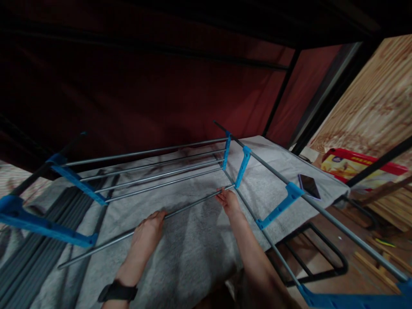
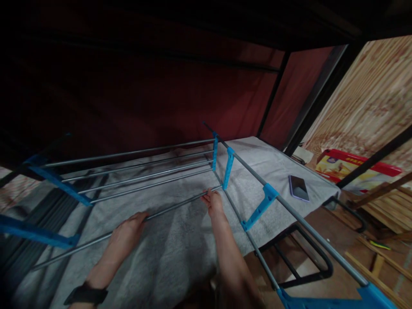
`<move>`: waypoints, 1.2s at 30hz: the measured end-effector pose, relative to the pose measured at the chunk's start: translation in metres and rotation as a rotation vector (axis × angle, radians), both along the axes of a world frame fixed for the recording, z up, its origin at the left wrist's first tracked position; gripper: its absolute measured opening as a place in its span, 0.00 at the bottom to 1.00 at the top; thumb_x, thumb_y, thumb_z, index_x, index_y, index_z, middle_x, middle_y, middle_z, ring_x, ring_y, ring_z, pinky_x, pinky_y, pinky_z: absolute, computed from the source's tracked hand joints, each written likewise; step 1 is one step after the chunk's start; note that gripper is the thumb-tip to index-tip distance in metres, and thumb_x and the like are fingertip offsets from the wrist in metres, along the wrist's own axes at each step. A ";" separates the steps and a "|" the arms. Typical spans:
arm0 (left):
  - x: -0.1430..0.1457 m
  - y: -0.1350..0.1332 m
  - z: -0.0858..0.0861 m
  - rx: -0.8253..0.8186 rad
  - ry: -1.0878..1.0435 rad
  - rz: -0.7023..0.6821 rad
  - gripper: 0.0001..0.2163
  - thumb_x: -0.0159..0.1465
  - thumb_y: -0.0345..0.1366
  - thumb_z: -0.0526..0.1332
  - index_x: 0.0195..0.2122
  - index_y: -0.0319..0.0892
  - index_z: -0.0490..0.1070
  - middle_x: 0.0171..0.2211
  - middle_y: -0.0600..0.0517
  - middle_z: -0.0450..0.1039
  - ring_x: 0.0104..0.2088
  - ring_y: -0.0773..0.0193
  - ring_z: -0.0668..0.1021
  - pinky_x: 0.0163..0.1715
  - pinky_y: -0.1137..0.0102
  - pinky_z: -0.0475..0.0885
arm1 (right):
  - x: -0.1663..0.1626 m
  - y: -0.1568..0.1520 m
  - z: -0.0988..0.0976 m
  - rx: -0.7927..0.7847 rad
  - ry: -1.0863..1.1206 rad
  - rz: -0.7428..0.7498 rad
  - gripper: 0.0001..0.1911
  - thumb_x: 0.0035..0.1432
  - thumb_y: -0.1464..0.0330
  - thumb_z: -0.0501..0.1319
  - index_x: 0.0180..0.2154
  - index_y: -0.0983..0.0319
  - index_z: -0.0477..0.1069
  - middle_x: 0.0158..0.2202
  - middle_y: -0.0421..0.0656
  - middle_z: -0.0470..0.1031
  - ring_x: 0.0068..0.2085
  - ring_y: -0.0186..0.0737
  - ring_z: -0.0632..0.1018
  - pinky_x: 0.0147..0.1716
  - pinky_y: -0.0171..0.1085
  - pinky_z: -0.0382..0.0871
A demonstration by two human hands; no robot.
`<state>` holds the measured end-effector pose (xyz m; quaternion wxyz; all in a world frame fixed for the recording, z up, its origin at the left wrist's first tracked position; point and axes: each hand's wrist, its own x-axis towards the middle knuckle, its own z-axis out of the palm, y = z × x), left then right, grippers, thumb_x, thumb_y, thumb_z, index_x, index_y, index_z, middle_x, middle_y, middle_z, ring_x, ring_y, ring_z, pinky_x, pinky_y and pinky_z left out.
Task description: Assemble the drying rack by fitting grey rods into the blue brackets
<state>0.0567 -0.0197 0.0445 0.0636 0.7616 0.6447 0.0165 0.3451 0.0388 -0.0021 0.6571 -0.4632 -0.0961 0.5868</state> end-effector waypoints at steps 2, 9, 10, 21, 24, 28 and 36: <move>0.001 0.000 -0.001 0.039 0.005 0.014 0.18 0.68 0.28 0.47 0.53 0.40 0.72 0.51 0.44 0.77 0.49 0.54 0.80 0.49 0.63 0.72 | 0.000 -0.002 0.000 0.002 0.005 0.001 0.10 0.58 0.78 0.58 0.29 0.59 0.68 0.27 0.39 0.79 0.28 0.34 0.79 0.34 0.35 0.79; 0.010 0.002 -0.029 0.071 -0.076 -0.093 0.21 0.66 0.25 0.47 0.54 0.41 0.73 0.51 0.43 0.78 0.50 0.57 0.80 0.53 0.62 0.70 | 0.014 -0.003 -0.009 -0.037 -0.020 0.005 0.09 0.59 0.77 0.60 0.28 0.60 0.68 0.26 0.40 0.79 0.27 0.35 0.80 0.31 0.34 0.78; 0.011 0.003 -0.030 0.078 -0.076 -0.116 0.22 0.65 0.24 0.47 0.54 0.41 0.74 0.50 0.43 0.79 0.50 0.57 0.80 0.53 0.62 0.70 | 0.014 -0.003 -0.010 -0.039 -0.022 0.005 0.09 0.59 0.77 0.60 0.28 0.60 0.68 0.26 0.40 0.79 0.27 0.34 0.80 0.31 0.34 0.79; 0.008 0.009 -0.021 0.113 -0.036 -0.134 0.21 0.67 0.25 0.47 0.55 0.42 0.74 0.51 0.43 0.78 0.50 0.55 0.79 0.52 0.60 0.69 | 0.010 -0.001 -0.016 -0.026 -0.034 0.027 0.08 0.59 0.75 0.63 0.29 0.61 0.68 0.27 0.41 0.80 0.27 0.35 0.80 0.31 0.33 0.79; 0.012 0.012 -0.020 0.101 -0.049 -0.103 0.21 0.68 0.26 0.46 0.55 0.41 0.73 0.52 0.43 0.78 0.51 0.54 0.79 0.53 0.60 0.69 | 0.014 0.000 -0.018 -0.031 -0.046 0.043 0.07 0.60 0.75 0.62 0.30 0.61 0.68 0.27 0.42 0.80 0.27 0.35 0.81 0.31 0.33 0.79; 0.014 0.015 -0.023 0.078 -0.045 -0.084 0.21 0.68 0.26 0.46 0.56 0.41 0.72 0.53 0.43 0.77 0.50 0.54 0.80 0.53 0.60 0.69 | 0.017 0.002 -0.020 -0.039 -0.057 0.059 0.06 0.62 0.75 0.60 0.31 0.61 0.69 0.28 0.42 0.80 0.27 0.34 0.81 0.31 0.33 0.79; 0.019 0.015 -0.027 0.062 0.001 -0.091 0.22 0.67 0.25 0.47 0.56 0.42 0.72 0.52 0.44 0.78 0.48 0.56 0.81 0.52 0.62 0.71 | 0.021 0.004 -0.024 -0.041 -0.047 0.073 0.06 0.63 0.75 0.59 0.32 0.62 0.70 0.29 0.42 0.80 0.28 0.34 0.81 0.32 0.33 0.79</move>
